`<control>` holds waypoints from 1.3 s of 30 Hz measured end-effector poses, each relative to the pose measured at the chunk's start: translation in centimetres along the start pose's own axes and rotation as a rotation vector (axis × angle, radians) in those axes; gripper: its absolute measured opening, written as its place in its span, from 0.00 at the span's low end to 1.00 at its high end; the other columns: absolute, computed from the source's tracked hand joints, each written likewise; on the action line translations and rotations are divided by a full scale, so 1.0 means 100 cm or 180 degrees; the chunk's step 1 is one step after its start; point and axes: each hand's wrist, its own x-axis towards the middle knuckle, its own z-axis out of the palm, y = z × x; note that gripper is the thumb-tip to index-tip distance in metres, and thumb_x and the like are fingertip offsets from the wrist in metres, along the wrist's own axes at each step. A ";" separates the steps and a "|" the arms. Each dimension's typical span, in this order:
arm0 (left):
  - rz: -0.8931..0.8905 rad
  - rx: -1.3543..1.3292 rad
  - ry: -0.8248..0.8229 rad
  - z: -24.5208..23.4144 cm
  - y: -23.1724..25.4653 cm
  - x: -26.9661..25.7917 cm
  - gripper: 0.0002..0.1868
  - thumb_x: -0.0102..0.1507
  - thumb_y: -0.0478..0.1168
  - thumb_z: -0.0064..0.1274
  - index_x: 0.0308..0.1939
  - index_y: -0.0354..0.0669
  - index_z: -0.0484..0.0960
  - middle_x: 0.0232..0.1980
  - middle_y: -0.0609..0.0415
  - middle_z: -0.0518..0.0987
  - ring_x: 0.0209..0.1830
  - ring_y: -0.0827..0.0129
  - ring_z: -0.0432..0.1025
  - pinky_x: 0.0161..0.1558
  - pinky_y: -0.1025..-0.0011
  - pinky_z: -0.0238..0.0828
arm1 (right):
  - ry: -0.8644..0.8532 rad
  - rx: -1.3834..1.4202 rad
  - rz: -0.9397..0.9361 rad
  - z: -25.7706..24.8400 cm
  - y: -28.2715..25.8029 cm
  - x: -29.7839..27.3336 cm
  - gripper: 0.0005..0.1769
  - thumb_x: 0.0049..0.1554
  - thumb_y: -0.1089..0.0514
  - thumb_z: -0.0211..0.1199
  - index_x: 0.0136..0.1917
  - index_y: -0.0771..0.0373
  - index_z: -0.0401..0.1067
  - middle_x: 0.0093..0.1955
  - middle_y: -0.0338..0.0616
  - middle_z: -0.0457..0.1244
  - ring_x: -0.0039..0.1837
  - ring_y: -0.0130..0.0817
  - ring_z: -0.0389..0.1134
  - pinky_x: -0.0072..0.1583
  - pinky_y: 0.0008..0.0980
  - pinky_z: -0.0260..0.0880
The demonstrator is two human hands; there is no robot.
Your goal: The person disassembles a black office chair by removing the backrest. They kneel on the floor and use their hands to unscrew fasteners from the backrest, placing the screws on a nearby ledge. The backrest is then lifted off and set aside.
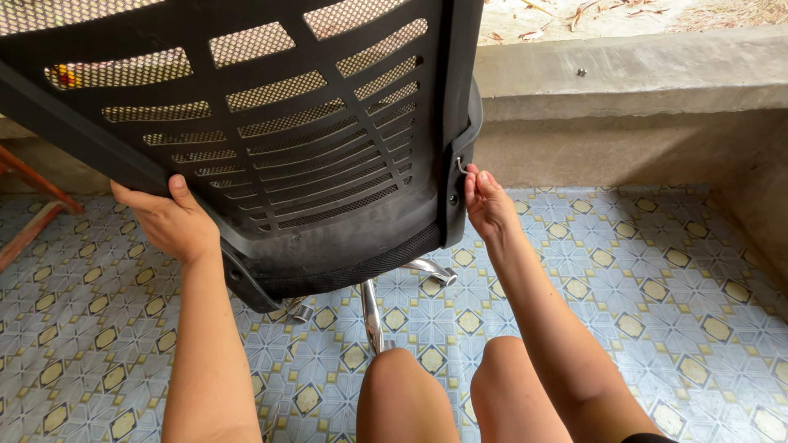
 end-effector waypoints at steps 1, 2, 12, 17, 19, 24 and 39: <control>0.0018 0.0001 0.0009 -0.001 0.000 0.001 0.41 0.81 0.63 0.38 0.77 0.32 0.41 0.64 0.35 0.74 0.63 0.44 0.74 0.58 0.50 0.73 | 0.0066 0.0061 0.0013 0.000 0.001 0.001 0.11 0.65 0.63 0.57 0.60 0.67 0.66 0.59 0.48 0.68 0.53 0.30 0.72 0.59 0.25 0.77; 0.0035 0.0001 0.0017 -0.001 0.000 0.001 0.41 0.81 0.63 0.38 0.77 0.32 0.41 0.64 0.35 0.73 0.63 0.44 0.74 0.57 0.50 0.73 | 0.0132 0.0122 0.0027 0.000 0.001 0.002 0.11 0.65 0.63 0.57 0.60 0.66 0.66 0.59 0.49 0.68 0.53 0.30 0.72 0.59 0.25 0.77; 0.0004 0.0044 0.0028 0.000 -0.002 0.000 0.40 0.81 0.64 0.37 0.77 0.32 0.42 0.64 0.36 0.74 0.62 0.45 0.74 0.57 0.51 0.73 | -0.0275 -0.0874 -0.0627 0.025 -0.024 -0.017 0.08 0.64 0.65 0.61 0.55 0.68 0.64 0.51 0.55 0.70 0.45 0.32 0.73 0.53 0.29 0.78; -0.0031 0.0042 -0.0016 0.002 -0.004 -0.001 0.42 0.81 0.64 0.36 0.77 0.31 0.40 0.66 0.36 0.74 0.61 0.45 0.74 0.57 0.51 0.73 | -0.0911 -0.2556 -0.1918 0.073 -0.045 -0.041 0.06 0.66 0.69 0.57 0.53 0.67 0.62 0.47 0.55 0.70 0.43 0.30 0.70 0.47 0.27 0.75; 0.0016 0.0029 0.0010 0.002 -0.005 -0.002 0.41 0.78 0.62 0.34 0.77 0.32 0.40 0.64 0.36 0.75 0.62 0.45 0.74 0.58 0.51 0.73 | -0.0967 -0.3336 -0.2265 0.092 -0.050 -0.057 0.05 0.66 0.71 0.57 0.51 0.67 0.63 0.45 0.53 0.70 0.43 0.30 0.69 0.46 0.27 0.73; -0.0033 0.0053 -0.0021 0.002 -0.006 -0.001 0.41 0.77 0.61 0.35 0.77 0.32 0.40 0.62 0.36 0.75 0.62 0.45 0.75 0.57 0.52 0.74 | -0.1411 -0.5149 -0.3330 0.131 -0.052 -0.089 0.11 0.57 0.75 0.56 0.49 0.62 0.68 0.44 0.44 0.70 0.46 0.38 0.71 0.47 0.34 0.71; -0.0044 0.0028 0.0053 0.004 -0.004 -0.002 0.43 0.78 0.66 0.34 0.78 0.34 0.41 0.66 0.34 0.74 0.63 0.42 0.75 0.56 0.50 0.74 | -0.2702 -0.6963 -0.2910 0.140 -0.036 -0.098 0.06 0.53 0.63 0.63 0.44 0.54 0.69 0.37 0.32 0.68 0.49 0.39 0.66 0.53 0.42 0.63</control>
